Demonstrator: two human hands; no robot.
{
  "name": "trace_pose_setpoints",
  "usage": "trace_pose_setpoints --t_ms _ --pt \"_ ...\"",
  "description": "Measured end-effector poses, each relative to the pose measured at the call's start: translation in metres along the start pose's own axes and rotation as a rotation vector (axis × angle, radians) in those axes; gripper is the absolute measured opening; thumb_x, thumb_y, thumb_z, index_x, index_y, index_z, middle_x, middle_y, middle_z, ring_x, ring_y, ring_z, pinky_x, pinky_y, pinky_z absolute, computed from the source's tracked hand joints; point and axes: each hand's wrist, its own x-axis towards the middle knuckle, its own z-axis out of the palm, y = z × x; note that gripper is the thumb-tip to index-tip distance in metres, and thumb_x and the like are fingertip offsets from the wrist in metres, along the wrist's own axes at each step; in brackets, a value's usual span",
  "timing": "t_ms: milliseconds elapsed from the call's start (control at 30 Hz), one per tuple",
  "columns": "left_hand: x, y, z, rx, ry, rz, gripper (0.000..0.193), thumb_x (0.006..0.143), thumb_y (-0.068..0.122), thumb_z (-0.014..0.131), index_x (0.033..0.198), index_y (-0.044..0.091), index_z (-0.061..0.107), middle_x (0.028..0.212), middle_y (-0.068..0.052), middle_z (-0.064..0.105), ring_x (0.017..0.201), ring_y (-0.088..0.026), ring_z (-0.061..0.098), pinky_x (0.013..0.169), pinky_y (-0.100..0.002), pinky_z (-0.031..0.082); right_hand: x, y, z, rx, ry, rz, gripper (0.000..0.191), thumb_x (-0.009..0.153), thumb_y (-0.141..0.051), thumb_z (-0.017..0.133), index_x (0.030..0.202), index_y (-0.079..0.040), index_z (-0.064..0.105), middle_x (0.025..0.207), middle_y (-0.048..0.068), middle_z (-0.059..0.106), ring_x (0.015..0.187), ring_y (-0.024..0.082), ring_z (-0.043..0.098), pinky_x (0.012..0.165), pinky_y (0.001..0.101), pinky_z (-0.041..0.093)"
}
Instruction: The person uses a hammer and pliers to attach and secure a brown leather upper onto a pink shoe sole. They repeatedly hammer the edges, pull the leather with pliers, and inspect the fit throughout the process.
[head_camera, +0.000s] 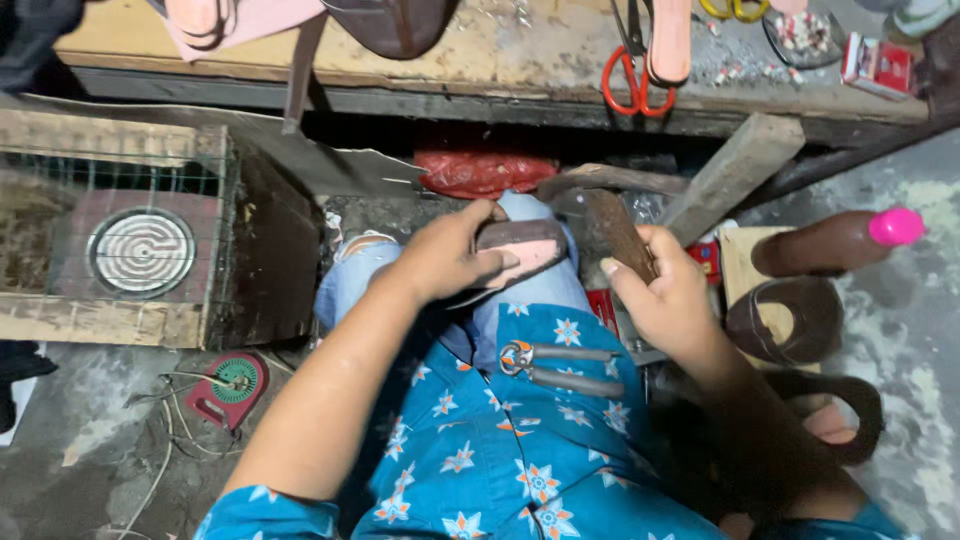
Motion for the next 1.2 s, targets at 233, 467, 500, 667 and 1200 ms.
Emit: trace_pose_setpoints --t_ms 233,467,500,667,1200 --pt "0.018 -0.014 0.006 -0.06 -0.16 -0.115 0.058 0.072 0.025 0.086 0.124 0.012 0.064 0.109 -0.011 0.078 0.101 -0.025 0.074 0.089 -0.036 0.055 -0.028 0.06 0.024 0.424 -0.017 0.175 0.03 0.098 -0.016 0.067 0.125 -0.004 0.059 0.086 0.002 0.062 0.071 0.01 0.058 0.064 0.0264 0.05" --pt "0.026 -0.025 0.021 -0.279 -0.192 -0.108 0.055 0.075 0.014 0.082 0.126 0.008 0.063 0.109 -0.007 0.079 0.1 -0.017 0.074 0.089 -0.031 0.056 -0.038 0.051 -0.004 0.604 0.249 -0.411 0.035 0.108 -0.027 0.066 0.137 -0.01 0.055 0.099 0.008 0.065 0.086 0.017 0.067 0.078 0.0325 0.058" --pt "0.026 -0.025 0.023 -0.214 -0.175 -0.116 0.055 0.075 0.015 0.084 0.126 0.007 0.063 0.109 -0.008 0.078 0.099 -0.017 0.073 0.089 -0.032 0.056 -0.031 0.051 0.0 0.41 0.189 -0.405 0.039 0.107 -0.03 0.068 0.137 -0.01 0.055 0.098 0.011 0.066 0.086 0.022 0.068 0.078 0.0352 0.058" --pt "0.025 -0.024 0.022 -0.183 -0.128 -0.047 0.056 0.07 0.012 0.088 0.121 0.005 0.066 0.108 -0.008 0.078 0.099 -0.016 0.071 0.089 -0.032 0.054 -0.01 0.031 -0.012 -0.152 -0.113 -0.287 0.031 0.102 -0.024 0.068 0.126 -0.004 0.064 0.104 0.02 0.072 0.095 0.031 0.074 0.08 0.0389 0.056" --pt "0.016 -0.023 0.02 -0.237 -0.095 -0.162 0.051 0.075 0.016 0.085 0.121 0.006 0.066 0.104 -0.007 0.078 0.092 -0.016 0.073 0.084 -0.032 0.057 -0.032 0.041 -0.022 0.631 0.159 -0.036 0.041 0.093 -0.027 0.071 0.117 0.003 0.057 0.097 0.029 0.065 0.08 0.042 0.064 0.074 0.0489 0.059"
